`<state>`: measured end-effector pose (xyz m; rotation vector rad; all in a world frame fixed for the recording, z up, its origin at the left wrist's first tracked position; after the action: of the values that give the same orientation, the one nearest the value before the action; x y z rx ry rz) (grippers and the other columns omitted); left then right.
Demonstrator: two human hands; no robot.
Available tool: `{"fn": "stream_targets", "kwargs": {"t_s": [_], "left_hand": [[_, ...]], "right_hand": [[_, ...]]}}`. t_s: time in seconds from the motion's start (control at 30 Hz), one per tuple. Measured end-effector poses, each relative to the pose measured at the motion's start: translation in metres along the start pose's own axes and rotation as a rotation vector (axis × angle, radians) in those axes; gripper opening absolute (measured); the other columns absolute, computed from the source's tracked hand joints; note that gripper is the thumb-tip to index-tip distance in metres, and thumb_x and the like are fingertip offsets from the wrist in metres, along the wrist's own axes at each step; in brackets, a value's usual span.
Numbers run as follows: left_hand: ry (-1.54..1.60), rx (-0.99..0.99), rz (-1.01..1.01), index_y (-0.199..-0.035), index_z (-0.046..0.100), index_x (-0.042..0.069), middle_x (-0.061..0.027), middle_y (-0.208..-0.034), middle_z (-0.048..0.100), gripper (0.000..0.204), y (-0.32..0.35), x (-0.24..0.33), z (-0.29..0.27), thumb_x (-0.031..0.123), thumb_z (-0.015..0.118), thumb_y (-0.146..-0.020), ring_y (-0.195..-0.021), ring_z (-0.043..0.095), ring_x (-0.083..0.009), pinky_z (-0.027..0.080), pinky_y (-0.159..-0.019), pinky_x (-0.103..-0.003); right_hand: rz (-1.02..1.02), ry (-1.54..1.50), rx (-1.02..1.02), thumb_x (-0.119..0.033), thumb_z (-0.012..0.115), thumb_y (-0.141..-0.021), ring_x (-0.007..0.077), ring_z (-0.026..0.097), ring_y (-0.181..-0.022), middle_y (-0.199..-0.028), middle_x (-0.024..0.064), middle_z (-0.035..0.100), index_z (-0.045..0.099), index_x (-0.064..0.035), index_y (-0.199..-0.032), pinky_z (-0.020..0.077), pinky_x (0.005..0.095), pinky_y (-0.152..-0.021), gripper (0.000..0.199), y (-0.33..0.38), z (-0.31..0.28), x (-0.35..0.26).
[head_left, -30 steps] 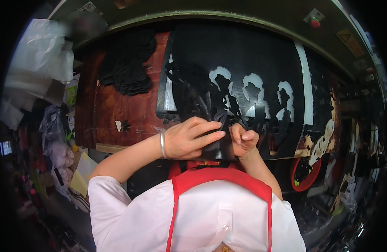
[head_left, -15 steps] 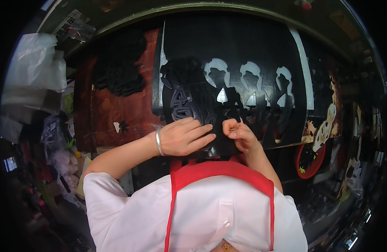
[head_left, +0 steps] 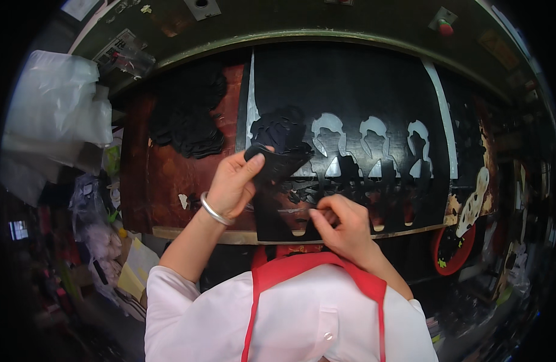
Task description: The person repeatedly places a white shoe sole onto a black rubber sheet on a roller machine, presses a button to flatten the material, then peels away excess rubber around the sole. The trimmed pieces are collected and discarded into a red bin. The process is repeated multiple times with new rubber sheets.
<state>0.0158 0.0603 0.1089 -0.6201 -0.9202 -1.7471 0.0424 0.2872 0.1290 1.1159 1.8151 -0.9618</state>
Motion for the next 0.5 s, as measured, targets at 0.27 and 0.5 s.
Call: {"fn": "stream_targets", "kwargs": {"t_s": [0.27, 0.5], "left_hand": [[-0.099, -0.015, -0.027, -0.120, 0.057, 0.000, -0.0066, -0.108, 0.064, 0.025, 0.003, -0.065, 0.036, 0.013, 0.055, -0.099, -0.095, 0.062, -0.0139, 0.052, -0.085, -0.028], [-0.144, 0.058, -0.023, -0.113, 0.057, -0.002, -0.0086, -0.099, 0.065, 0.022, -0.013, -0.052, 0.044, 0.015, 0.054, -0.100, -0.084, 0.066, -0.0158, 0.055, -0.078, -0.030]], "right_hand": [[0.139, -0.053, 0.275, -0.028, 0.065, -0.092, 0.0323, 0.058, -0.050, -0.056, 0.0153, 0.052, 0.047, -0.0006, -0.078, 0.0441, 0.0370, -0.047, 0.036, -0.017, 0.038, 0.020], [0.088, -0.083, 0.275, -0.018, 0.043, -0.102, 0.0230, 0.046, -0.045, -0.055, 0.0126, 0.044, 0.046, -0.0028, -0.071, 0.0362, 0.0369, -0.046, 0.034, -0.004, 0.042, 0.058]]}}
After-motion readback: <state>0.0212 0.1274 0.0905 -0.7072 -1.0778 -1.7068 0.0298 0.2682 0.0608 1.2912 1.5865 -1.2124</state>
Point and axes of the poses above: each hand's wrist, its own y-axis away from the middle knuckle, its own z-axis out of the palm, x = y × z, the point moved 3 cm from there along -y, towards the middle knuckle
